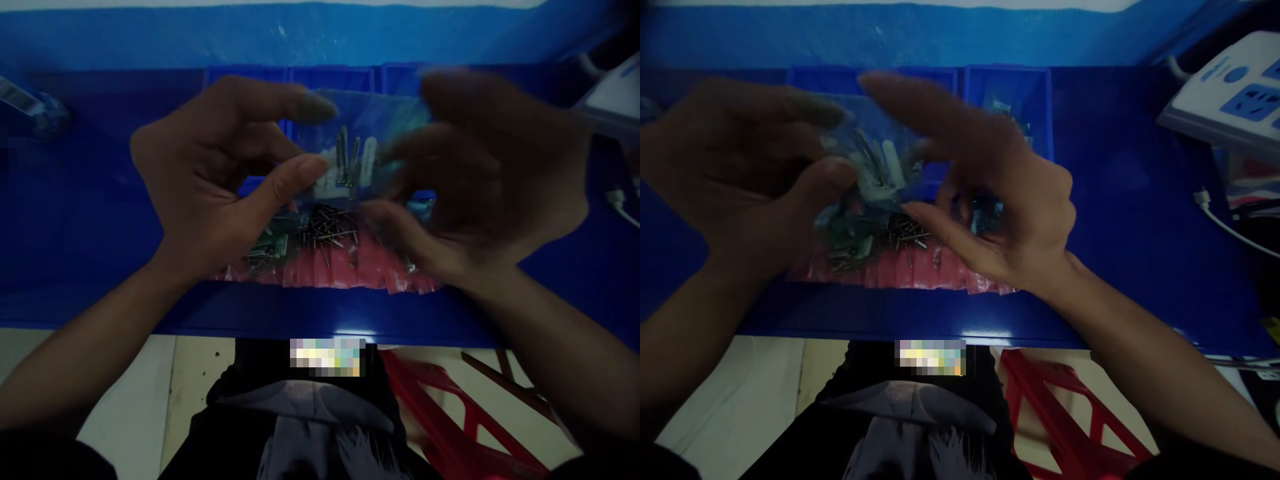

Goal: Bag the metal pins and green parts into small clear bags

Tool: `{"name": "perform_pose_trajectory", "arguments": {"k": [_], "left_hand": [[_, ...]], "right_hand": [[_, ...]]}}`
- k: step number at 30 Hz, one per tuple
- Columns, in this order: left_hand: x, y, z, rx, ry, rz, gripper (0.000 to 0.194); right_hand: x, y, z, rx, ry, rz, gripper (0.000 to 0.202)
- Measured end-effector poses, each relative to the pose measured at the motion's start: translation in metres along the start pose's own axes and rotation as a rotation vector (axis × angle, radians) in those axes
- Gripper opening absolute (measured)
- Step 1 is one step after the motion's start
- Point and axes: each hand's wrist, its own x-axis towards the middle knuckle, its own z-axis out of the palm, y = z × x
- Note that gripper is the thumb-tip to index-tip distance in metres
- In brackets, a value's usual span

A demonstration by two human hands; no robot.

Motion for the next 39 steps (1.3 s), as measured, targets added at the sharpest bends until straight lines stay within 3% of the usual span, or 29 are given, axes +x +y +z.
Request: {"name": "perform_pose_trajectory", "arguments": {"k": [3, 8, 12, 16, 18, 20, 23, 26, 30, 32, 35, 37, 39], "left_hand": [[0.000, -0.007, -0.005, 0.147, -0.132, 0.164, 0.036], [-0.003, -0.006, -0.008, 0.227, -0.134, 0.168, 0.048], [-0.003, 0.000, -0.004, 0.196, -0.127, 0.167, 0.019], [0.001, -0.001, -0.003, 0.122, -0.020, 0.122, 0.020], [0.002, -0.001, -0.003, 0.082, 0.004, 0.062, 0.020], [0.004, 0.000, -0.002, 0.038, -0.002, 0.048, 0.019], [0.005, 0.001, 0.000, 0.027, -0.002, 0.065, 0.023], [0.004, -0.001, 0.000, 0.048, 0.020, 0.085, 0.027], [0.004, -0.014, -0.007, 0.193, 0.008, 0.195, 0.031], [0.007, -0.025, -0.013, 0.384, -0.057, 0.281, 0.030], [0.011, -0.039, -0.021, 0.573, -0.177, 0.405, 0.026], [0.010, -0.042, -0.024, 0.649, -0.282, 0.419, 0.021], [0.006, -0.038, -0.023, 0.739, -0.371, 0.368, 0.021]], "right_hand": [[0.001, 0.004, -0.002, -0.074, -0.088, -0.018, 0.069], [0.001, 0.011, -0.003, -0.183, -0.038, -0.174, 0.053], [0.008, 0.014, -0.010, -0.088, 0.068, -0.066, 0.044], [0.022, 0.039, -0.034, -0.132, 0.166, 0.082, 0.030], [0.026, 0.059, -0.049, -0.209, 0.130, 0.106, 0.028], [0.027, 0.076, -0.060, -0.371, -0.009, 0.172, 0.029], [0.027, 0.085, -0.067, -0.594, -0.114, 0.184, 0.030], [0.027, 0.079, -0.067, -0.647, -0.151, 0.134, 0.035], [0.025, 0.068, -0.063, -0.604, -0.371, 0.114, 0.045], [0.026, 0.061, -0.065, -0.600, -0.409, 0.118, 0.049], [0.029, 0.047, -0.072, -0.582, -0.318, 0.111, 0.042], [0.032, 0.036, -0.079, -0.605, -0.304, 0.121, 0.036], [0.030, 0.028, -0.086, -0.645, -0.416, 0.098, 0.039]]}}
